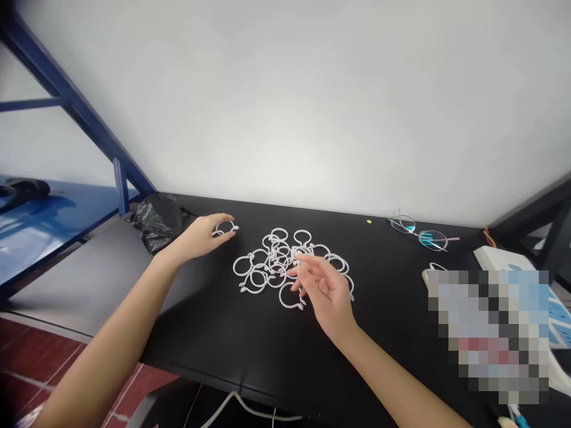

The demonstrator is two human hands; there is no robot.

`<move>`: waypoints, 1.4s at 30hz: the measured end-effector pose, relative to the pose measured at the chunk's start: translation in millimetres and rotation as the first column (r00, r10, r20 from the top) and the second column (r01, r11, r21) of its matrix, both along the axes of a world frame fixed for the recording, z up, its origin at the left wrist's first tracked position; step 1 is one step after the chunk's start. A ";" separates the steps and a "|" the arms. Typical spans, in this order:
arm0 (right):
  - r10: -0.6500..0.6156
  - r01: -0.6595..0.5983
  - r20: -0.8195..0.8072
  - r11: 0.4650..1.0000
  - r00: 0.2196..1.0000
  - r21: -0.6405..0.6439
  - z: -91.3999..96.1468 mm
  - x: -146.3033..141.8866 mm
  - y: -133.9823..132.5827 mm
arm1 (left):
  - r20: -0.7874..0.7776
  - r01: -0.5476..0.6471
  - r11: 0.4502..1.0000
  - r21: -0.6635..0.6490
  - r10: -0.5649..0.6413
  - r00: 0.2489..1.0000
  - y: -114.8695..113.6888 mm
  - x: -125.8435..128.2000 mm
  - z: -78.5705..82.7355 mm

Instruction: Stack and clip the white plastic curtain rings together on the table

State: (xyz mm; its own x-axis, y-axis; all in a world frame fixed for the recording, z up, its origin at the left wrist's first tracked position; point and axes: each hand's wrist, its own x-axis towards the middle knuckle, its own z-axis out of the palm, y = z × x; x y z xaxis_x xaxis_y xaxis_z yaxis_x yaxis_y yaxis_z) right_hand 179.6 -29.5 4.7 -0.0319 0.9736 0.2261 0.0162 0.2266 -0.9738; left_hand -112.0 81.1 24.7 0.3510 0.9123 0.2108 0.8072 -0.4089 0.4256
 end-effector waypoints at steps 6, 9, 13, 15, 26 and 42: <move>-0.048 0.046 0.049 0.998 0.998 0.039 -5.0 2.0 1.3 | -0.131 0.025 0.996 -0.087 -0.037 0.991 14.4 -17.3 -25.1; -0.060 0.057 0.066 0.997 0.996 0.047 -4.5 2.3 2.3 | -0.134 0.047 0.994 -0.100 -0.061 0.989 13.4 -19.3 -23.0; -0.068 0.065 0.071 0.997 0.995 0.052 -3.1 2.1 3.3 | -0.178 0.045 0.986 -0.158 -0.073 0.981 10.2 -23.7 -15.2; -0.074 0.070 0.074 0.996 0.994 0.055 -2.7 2.0 2.9 | -0.172 0.013 0.989 -0.145 -0.038 0.984 7.1 -21.2 -11.3; -0.078 0.064 0.127 0.992 0.989 0.110 -8.5 1.7 -1.0 | -0.212 0.189 0.982 -0.012 -0.187 0.959 -32.0 47.8 -9.1; -0.053 0.028 0.133 0.983 0.990 0.183 -11.2 1.6 1.6 | 0.216 0.111 0.992 0.057 -0.121 0.969 -33.5 56.1 -17.9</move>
State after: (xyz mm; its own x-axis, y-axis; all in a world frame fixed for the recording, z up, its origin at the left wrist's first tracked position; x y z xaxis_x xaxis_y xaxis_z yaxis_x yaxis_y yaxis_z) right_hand 181.2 -27.9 -6.5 -0.0355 0.9185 0.3937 0.1589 0.3942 -0.9052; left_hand -55.9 47.6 6.8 0.3950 0.8561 0.3332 0.6422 -0.5167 0.5662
